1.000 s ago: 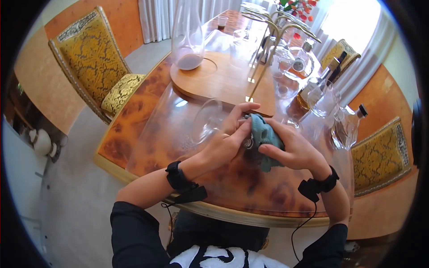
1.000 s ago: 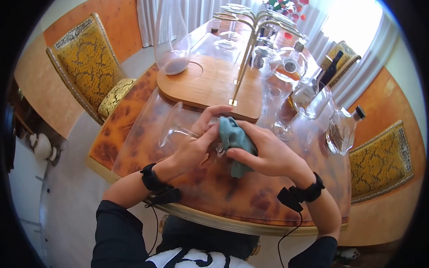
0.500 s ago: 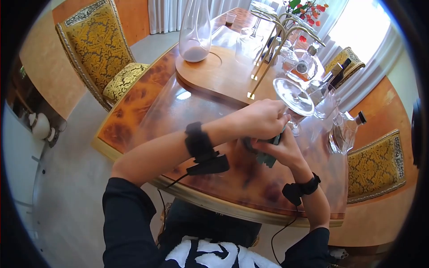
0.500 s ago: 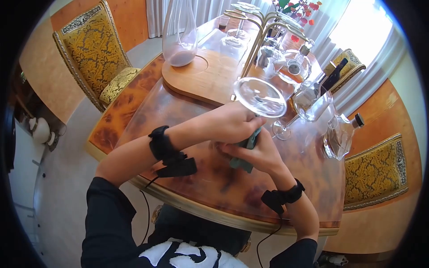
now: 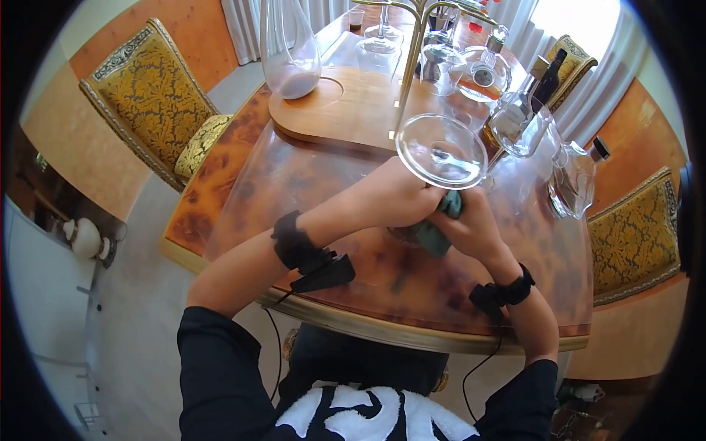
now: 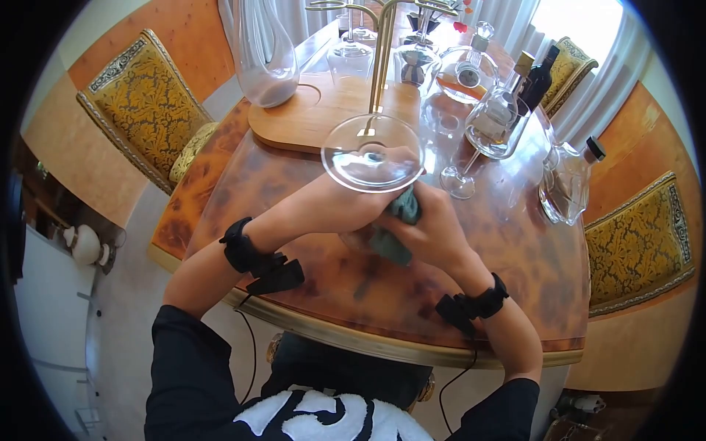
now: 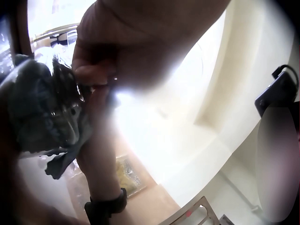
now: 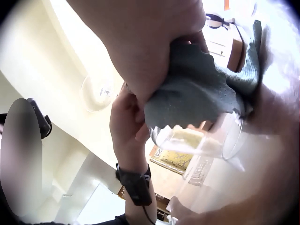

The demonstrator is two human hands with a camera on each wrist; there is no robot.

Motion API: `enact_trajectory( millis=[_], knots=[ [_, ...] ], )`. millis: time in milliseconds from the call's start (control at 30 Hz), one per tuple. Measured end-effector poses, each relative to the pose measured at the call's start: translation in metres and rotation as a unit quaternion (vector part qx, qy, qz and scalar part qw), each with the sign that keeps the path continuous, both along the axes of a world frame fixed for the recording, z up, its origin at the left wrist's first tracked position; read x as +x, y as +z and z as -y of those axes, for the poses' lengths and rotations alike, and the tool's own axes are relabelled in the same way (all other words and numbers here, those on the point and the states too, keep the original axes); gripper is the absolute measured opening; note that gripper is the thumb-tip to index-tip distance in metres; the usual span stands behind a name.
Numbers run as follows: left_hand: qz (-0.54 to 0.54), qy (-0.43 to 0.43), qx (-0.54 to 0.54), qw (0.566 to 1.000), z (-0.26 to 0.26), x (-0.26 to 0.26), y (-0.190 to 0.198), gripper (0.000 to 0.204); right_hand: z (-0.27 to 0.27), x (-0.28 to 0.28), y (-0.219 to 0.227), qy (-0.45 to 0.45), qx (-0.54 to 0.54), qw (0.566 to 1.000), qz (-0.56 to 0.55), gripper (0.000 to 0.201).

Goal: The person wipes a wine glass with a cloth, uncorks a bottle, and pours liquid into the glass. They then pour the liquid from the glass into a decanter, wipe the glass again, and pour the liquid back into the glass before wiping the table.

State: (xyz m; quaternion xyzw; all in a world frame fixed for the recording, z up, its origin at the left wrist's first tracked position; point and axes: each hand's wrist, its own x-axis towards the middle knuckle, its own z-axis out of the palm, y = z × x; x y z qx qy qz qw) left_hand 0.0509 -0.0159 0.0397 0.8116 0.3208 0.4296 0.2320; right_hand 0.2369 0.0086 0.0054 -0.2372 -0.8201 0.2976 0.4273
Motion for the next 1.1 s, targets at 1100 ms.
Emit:
enact_trajectory(
  millis=[1100],
  knots=[
    [-0.022, 0.075, -0.074, 0.994, 0.035, -0.043, -0.034, 0.108, 0.029, -0.002, 0.01, 0.111, -0.338, 0.898, -0.259, 0.077]
  ],
)
